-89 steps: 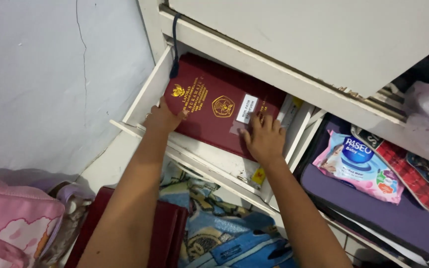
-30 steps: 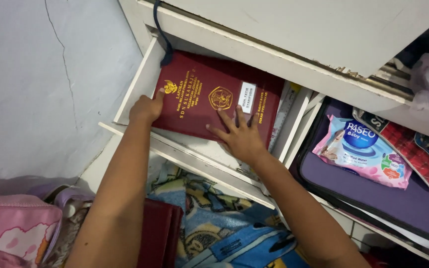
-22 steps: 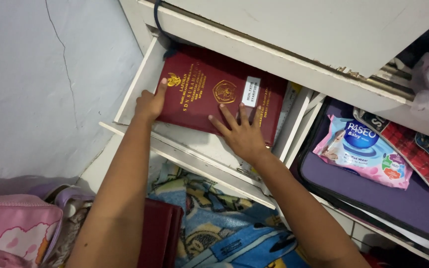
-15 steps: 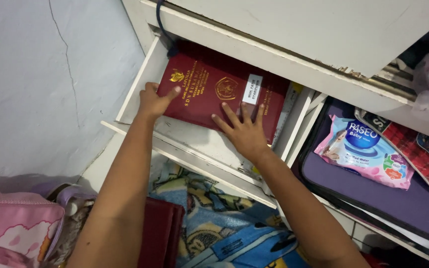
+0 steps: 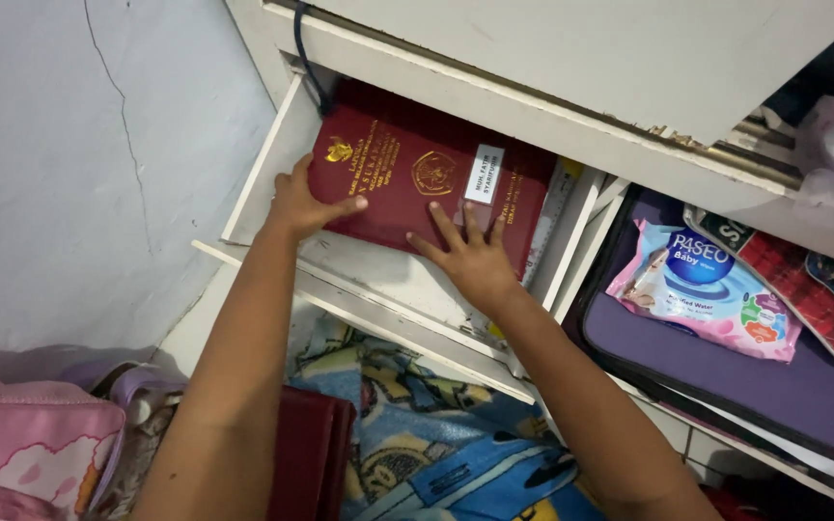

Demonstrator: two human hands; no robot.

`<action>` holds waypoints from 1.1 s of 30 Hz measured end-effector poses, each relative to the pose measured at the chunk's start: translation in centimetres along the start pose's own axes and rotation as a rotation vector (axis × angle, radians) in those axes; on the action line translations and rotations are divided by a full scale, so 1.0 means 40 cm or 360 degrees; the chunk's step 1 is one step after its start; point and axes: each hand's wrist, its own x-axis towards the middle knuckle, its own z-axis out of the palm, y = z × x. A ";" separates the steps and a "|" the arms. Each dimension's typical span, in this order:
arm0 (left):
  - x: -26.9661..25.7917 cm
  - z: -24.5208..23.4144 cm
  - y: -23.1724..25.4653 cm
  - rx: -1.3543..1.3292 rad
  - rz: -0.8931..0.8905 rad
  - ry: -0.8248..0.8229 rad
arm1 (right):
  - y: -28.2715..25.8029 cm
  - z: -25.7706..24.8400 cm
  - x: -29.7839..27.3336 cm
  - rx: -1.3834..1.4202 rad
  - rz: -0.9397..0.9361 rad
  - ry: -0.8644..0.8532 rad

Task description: Rearranging folders, a binder, and other items inside a cabinet drawer and then closing it.

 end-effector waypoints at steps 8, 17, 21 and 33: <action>0.089 0.078 -0.083 0.1059 0.0145 -0.0163 | -0.008 0.015 0.000 -0.0264 -0.0020 0.0603; 0.095 0.074 -0.014 0.1263 0.0172 0.0051 | 0.012 0.016 0.012 0.0065 -0.0068 0.0115; 0.093 0.092 -0.049 0.1070 0.0103 0.0135 | 0.001 -0.012 0.002 0.0111 0.0060 -0.0024; 0.099 0.114 -0.076 0.1505 0.0252 0.0064 | 0.059 -0.069 0.015 0.0619 0.1084 -0.0171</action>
